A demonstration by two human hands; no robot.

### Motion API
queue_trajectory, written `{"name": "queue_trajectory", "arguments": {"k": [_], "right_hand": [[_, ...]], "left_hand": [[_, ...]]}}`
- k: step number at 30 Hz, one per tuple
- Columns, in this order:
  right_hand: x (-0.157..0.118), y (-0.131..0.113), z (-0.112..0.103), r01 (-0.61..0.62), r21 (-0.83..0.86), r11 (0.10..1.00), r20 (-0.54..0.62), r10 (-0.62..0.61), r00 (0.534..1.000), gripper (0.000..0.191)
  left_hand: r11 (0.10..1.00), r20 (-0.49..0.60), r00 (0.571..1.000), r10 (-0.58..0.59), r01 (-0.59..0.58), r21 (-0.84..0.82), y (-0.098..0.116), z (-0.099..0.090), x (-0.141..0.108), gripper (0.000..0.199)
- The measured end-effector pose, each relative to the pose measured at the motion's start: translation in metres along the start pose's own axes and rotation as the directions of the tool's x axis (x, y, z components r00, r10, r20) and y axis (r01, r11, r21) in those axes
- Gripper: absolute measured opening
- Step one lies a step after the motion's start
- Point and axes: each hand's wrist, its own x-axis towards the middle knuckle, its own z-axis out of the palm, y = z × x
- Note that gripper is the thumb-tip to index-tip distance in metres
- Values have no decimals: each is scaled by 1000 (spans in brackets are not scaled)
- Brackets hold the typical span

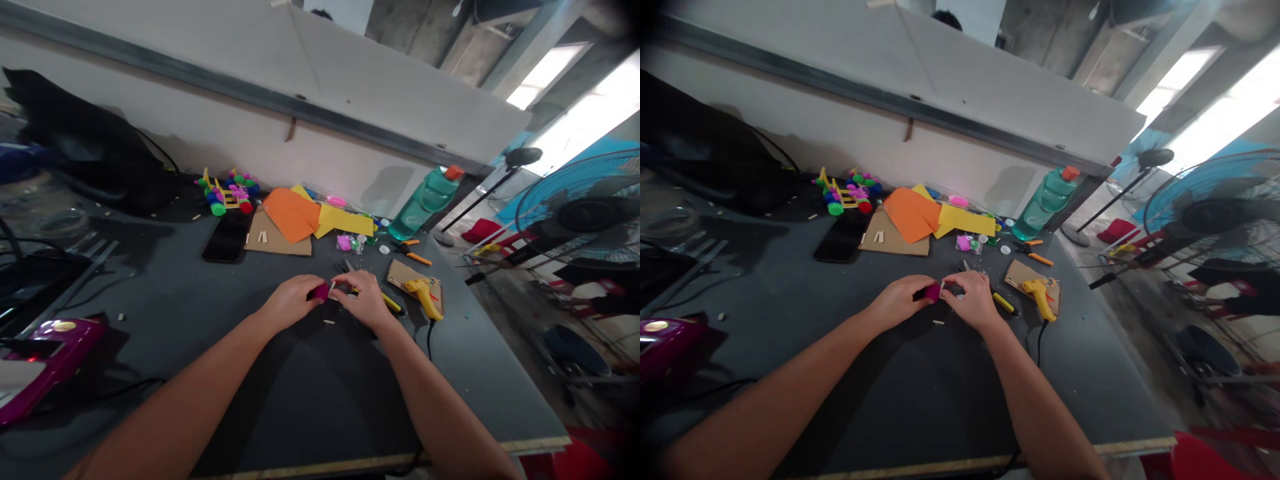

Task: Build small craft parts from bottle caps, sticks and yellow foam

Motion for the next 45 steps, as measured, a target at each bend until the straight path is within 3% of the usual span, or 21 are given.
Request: {"name": "queue_trajectory", "arguments": {"k": [5, 9, 15, 21, 45], "right_hand": [[-1, 0, -2, 13, -75, 997, 24, -11, 1000, 19], [-1, -6, -3, -12, -118, 993, 31, 16, 999, 11], [1, -10, -2, -50, -53, 997, 19, 51, 999, 19], [2, -8, 4, -35, -52, 998, 32, 37, 999, 8], [0, -9, 11, -74, -47, 996, -35, 73, 997, 6]], "left_hand": [[1000, 1, 1000, -4, 4, -6, 1, -1, 0, 23], [1000, 13, 1000, -2, 2, -12, 2, -3, 0, 22], [1000, 22, 1000, 0, 0, -11, 4, -4, 1, 23], [1000, 23, 1000, 1, 0, -12, 4, -4, 0, 26], [995, 25, 1000, 9, -7, -96, 5, -5, 0, 23]]}}
